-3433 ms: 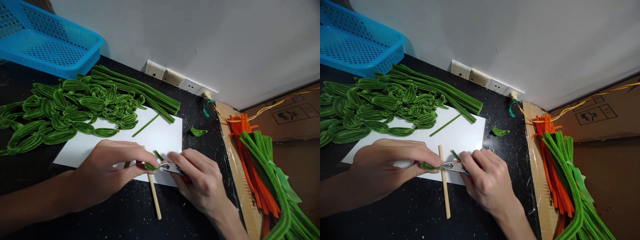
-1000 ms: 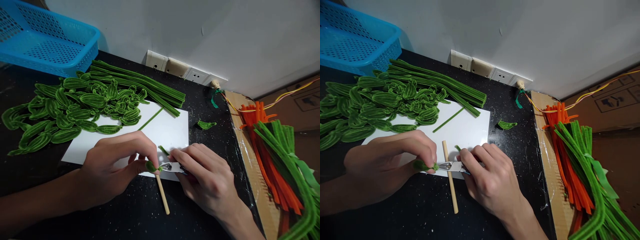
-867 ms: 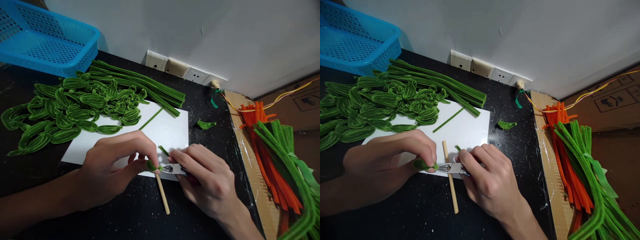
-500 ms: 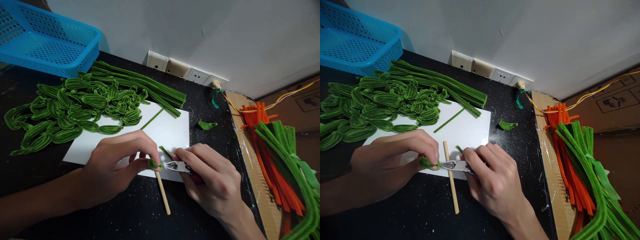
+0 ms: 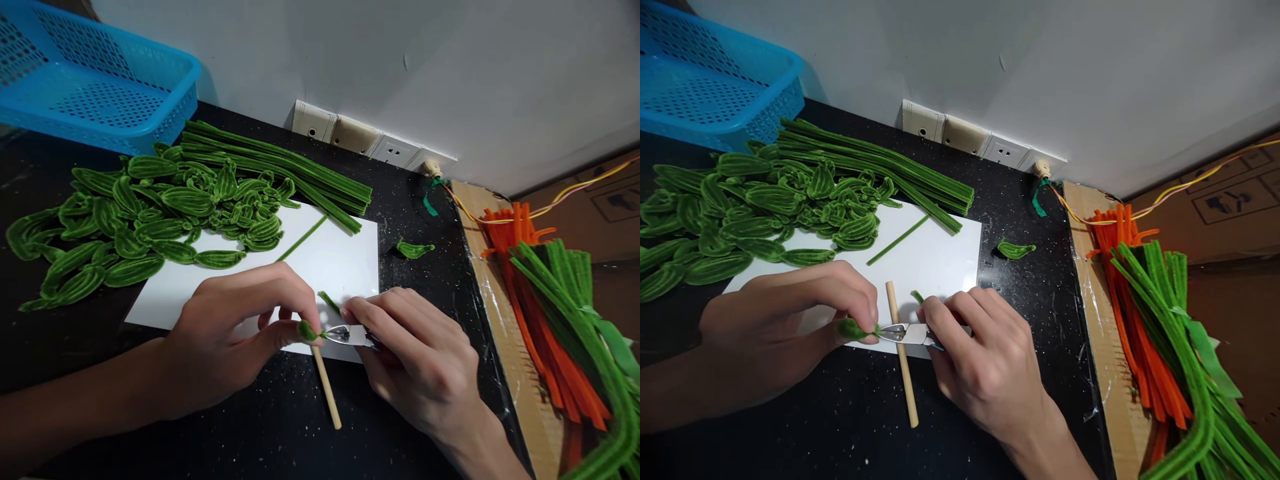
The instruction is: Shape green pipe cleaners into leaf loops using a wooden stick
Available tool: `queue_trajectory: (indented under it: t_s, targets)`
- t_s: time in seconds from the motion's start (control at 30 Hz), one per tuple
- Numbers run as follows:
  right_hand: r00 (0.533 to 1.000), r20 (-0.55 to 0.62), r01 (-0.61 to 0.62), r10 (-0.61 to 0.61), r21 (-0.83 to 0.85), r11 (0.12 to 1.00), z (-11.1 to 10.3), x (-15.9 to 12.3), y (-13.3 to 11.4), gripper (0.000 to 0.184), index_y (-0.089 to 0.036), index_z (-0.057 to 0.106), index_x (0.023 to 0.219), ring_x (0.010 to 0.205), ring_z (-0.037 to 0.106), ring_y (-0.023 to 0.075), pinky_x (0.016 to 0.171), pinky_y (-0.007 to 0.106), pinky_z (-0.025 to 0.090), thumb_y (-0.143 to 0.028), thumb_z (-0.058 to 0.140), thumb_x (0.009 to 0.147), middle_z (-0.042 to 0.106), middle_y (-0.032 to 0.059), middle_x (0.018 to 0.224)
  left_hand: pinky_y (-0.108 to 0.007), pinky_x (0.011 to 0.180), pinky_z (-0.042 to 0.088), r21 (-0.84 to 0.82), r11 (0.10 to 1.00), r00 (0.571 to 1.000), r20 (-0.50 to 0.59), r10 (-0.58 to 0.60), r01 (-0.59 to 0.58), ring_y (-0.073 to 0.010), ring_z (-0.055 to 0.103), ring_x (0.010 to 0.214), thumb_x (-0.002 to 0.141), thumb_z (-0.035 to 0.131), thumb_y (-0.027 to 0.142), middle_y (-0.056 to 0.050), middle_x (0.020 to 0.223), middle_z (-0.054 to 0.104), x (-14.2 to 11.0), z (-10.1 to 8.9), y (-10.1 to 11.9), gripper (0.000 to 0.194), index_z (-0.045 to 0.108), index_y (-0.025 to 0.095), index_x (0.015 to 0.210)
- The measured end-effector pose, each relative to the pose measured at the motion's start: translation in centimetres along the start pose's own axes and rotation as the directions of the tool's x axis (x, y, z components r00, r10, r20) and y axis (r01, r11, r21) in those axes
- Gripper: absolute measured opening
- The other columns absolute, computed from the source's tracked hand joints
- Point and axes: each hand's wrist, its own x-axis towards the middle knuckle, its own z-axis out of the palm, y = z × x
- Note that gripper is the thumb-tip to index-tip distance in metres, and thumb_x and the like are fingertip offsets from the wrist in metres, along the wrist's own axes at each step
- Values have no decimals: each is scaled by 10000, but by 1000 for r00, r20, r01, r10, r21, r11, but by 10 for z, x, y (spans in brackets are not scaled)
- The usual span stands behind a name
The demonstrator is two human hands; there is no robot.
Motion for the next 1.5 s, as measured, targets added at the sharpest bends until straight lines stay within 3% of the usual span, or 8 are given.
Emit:
queue_trajectory:
  t_s: [0.37, 0.63, 1.2, 1.5]
  targets:
    - [999, -1, 34, -34, -9, 999, 1, 2, 0, 157, -97, 688, 1038, 680, 525, 187, 620, 340, 388, -189, 566, 1006, 637, 81, 788, -259, 606, 534, 10, 1000, 1000, -20, 8, -8, -150, 702, 737, 926, 672, 64, -24, 845, 746, 1, 0, 1, 147, 702, 207, 902]
    - [1000, 1, 13, -13, -45, 999, 0, 2, -2, 188, -116, 696, 1014, 680, 543, 162, 623, 314, 383, -12, 558, 940, 659, 62, 779, -275, 605, 546, 1, 1000, 1000, -4, -6, 6, -168, 698, 733, 944, 662, 118, -42, 835, 751, 3, 0, 2, 113, 708, 214, 910]
    - [1000, -1, 16, -16, -72, 997, -1, 3, -1, 297, -132, 672, 1017, 666, 526, 160, 605, 316, 366, 70, 486, 905, 650, 65, 767, -274, 582, 545, -1, 1000, 1000, -4, 1, -1, -167, 695, 726, 945, 657, 94, -37, 822, 743, 1, 0, 2, 141, 697, 226, 915]
    - [1000, 3, 8, -8, -31, 999, 1, 3, -2, 252, -126, 681, 993, 672, 544, 169, 605, 319, 382, 32, 502, 911, 652, 68, 768, -272, 588, 549, 2, 1000, 1000, -12, 7, -7, -162, 693, 724, 946, 633, 64, -32, 819, 745, 1, 0, 1, 181, 694, 230, 907]
